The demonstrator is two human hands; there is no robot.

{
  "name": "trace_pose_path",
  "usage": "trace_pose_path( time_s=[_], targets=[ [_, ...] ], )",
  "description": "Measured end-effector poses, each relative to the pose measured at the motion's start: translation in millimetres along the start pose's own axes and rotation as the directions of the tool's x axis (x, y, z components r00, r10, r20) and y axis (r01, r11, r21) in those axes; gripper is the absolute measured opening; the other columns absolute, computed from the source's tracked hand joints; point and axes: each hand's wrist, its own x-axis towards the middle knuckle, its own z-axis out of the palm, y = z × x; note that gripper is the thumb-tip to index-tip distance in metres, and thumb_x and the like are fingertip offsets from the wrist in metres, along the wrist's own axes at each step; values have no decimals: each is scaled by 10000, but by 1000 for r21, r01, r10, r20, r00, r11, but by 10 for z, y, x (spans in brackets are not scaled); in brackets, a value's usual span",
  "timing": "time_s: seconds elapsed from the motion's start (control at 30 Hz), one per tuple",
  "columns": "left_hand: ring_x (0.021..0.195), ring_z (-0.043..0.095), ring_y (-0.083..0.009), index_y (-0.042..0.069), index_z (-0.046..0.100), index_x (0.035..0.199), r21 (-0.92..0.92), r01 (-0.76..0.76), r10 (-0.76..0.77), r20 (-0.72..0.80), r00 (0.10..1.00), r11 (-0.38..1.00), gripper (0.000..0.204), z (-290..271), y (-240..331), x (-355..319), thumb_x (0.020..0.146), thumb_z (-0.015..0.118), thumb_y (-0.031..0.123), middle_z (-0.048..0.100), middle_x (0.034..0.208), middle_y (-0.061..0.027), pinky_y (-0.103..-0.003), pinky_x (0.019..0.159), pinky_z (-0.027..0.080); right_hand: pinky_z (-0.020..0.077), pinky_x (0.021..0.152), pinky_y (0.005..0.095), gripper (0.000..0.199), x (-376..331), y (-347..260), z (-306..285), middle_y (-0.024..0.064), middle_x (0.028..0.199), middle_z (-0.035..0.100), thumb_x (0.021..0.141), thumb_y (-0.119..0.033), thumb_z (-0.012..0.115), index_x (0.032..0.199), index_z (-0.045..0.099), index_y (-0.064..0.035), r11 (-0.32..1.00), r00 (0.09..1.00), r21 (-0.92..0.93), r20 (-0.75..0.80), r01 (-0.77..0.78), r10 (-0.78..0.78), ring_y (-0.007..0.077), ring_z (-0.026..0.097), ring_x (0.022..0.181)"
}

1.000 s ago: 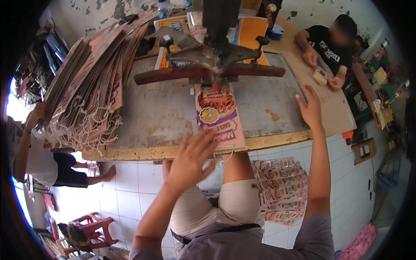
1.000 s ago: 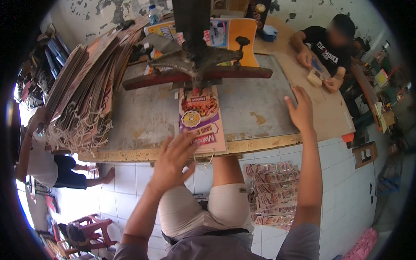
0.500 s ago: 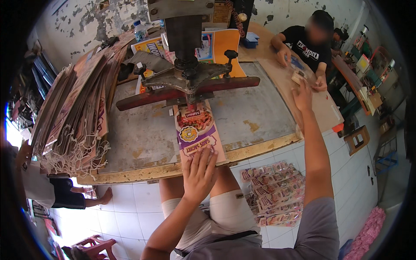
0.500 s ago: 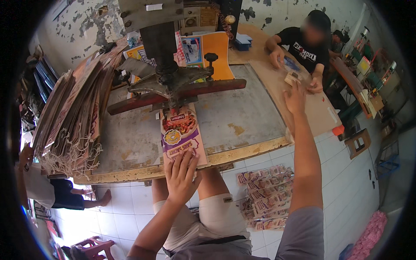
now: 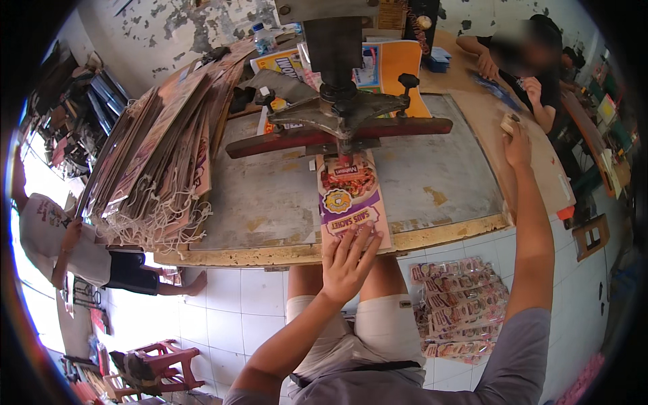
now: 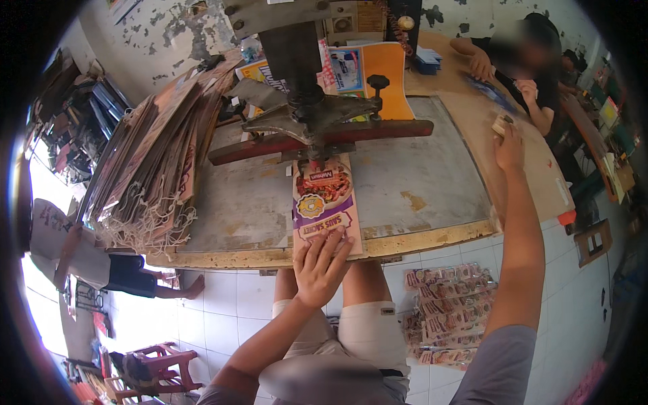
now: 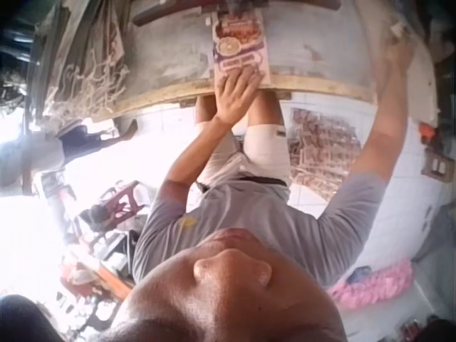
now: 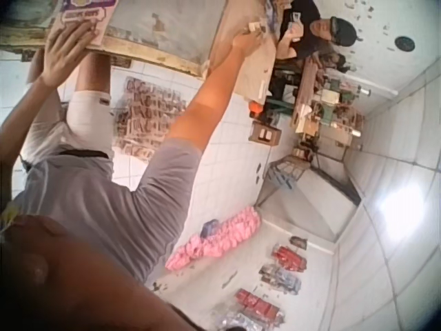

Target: The person positions and aligns printed paper sheets on a press and uses a wooden block and a mechanical lever to crease or stamp the material.

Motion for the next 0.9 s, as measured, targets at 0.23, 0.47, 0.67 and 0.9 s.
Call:
trace_pose_path(
  time_s=[0.23, 0.47, 0.67, 0.9],
  targets=[
    [1367, 637, -185, 304, 771, 1392, 13, -18, 19, -57, 998, 1000, 451, 28, 10, 32, 942, 772, 331, 718, 1500, 42, -387, 1191, 378, 470, 1185, 519, 554, 244, 305, 85, 204, 1574, 574, 1071, -69, 645, 1614, 535, -95, 978, 996, 200, -70, 62, -49, 418, 565, 1433],
    [1332, 642, -186, 296, 742, 1440, 10, -10, 10, 13, 1000, 1000, 454, -27, -9, 16, 988, 692, 305, 692, 1526, 49, -396, 1178, 391, 476, 1173, 429, 496, -870, -307, -618, 199, 1504, 634, 1080, 0, 633, 1569, 593, -74, 782, 954, 546, -174, 301, -246, 373, 603, 1412],
    [1353, 631, -203, 287, 700, 1492, -47, 33, -32, 16, 999, 998, 529, -15, 0, -9, 964, 676, 285, 674, 1540, 29, -411, 1174, 393, 544, 1126, 381, 465, -2309, -1283, -1717, 142, 1532, 631, 1052, 40, 645, 1507, 657, -53, 578, 928, 763, -78, 291, -365, 297, 599, 1425],
    [1448, 581, -281, 212, 679, 1476, -136, 21, -14, 51, 999, 990, 534, 24, 10, -43, 945, 659, 257, 634, 1564, -47, -485, 1188, 418, 614, 1031, 443, 559, -2908, -2317, -2394, 130, 1451, 640, 940, 50, 759, 1470, 698, -116, 273, 755, 886, -119, 374, -645, 335, 632, 1339]
  ],
)
